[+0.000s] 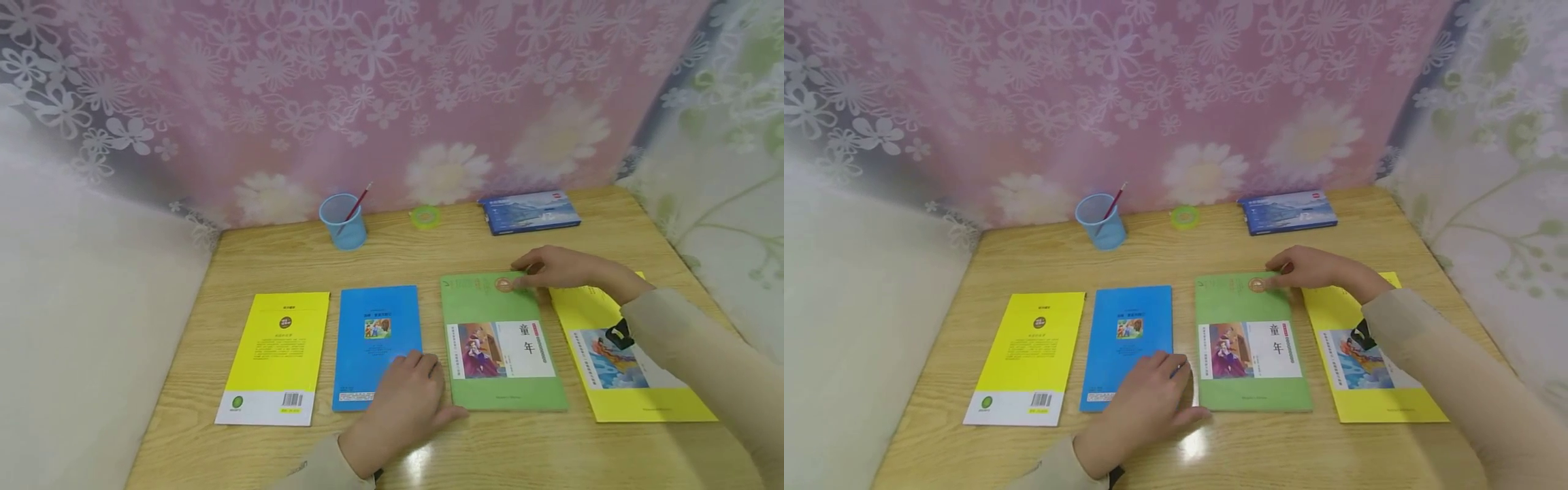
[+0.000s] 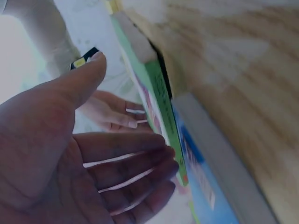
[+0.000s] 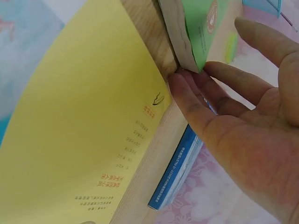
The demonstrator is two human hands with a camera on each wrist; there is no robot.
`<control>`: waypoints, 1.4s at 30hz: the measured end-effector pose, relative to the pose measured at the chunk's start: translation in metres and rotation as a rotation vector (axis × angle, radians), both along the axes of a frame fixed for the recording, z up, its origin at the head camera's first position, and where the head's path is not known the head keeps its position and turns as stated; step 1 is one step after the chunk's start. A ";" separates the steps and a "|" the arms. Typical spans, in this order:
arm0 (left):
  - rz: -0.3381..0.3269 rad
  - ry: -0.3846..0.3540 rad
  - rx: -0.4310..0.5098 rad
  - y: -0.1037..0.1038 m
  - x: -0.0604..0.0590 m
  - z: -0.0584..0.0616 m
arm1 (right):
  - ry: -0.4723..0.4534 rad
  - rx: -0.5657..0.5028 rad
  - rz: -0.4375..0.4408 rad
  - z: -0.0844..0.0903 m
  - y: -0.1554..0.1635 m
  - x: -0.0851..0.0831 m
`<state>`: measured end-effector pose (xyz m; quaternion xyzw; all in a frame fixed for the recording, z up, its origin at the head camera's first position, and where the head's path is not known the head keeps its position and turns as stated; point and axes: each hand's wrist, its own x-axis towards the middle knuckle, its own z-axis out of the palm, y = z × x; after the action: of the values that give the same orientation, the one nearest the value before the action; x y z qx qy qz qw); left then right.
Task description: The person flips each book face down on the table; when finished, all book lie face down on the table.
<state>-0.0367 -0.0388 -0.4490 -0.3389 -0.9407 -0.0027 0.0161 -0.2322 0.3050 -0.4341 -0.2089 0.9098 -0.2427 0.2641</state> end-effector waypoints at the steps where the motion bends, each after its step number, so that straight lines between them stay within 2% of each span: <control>1: 0.010 -0.006 -0.009 0.002 0.000 -0.001 | -0.007 -0.007 0.005 0.000 0.000 0.000; 8: 0.041 -0.002 -0.077 0.011 0.003 -0.007 | -0.007 -0.034 0.018 0.001 -0.006 -0.002; 14: 0.030 0.018 -0.103 0.015 0.002 -0.012 | -0.007 0.018 -0.002 0.003 -0.014 -0.011; 21: -0.005 0.066 -0.087 0.015 0.002 -0.016 | -0.101 0.029 -0.034 0.001 -0.013 -0.023; 28: -0.017 0.081 -0.093 0.015 0.003 -0.015 | -0.142 -0.011 -0.037 -0.002 -0.011 -0.025; 42: -0.033 -0.010 -0.036 0.013 0.007 -0.012 | -0.153 -0.034 -0.060 -0.009 -0.003 -0.029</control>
<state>-0.0299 -0.0255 -0.4610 -0.3545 -0.9350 0.0124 0.0053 -0.2612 0.3023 -0.4430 -0.1667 0.8886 -0.2813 0.3216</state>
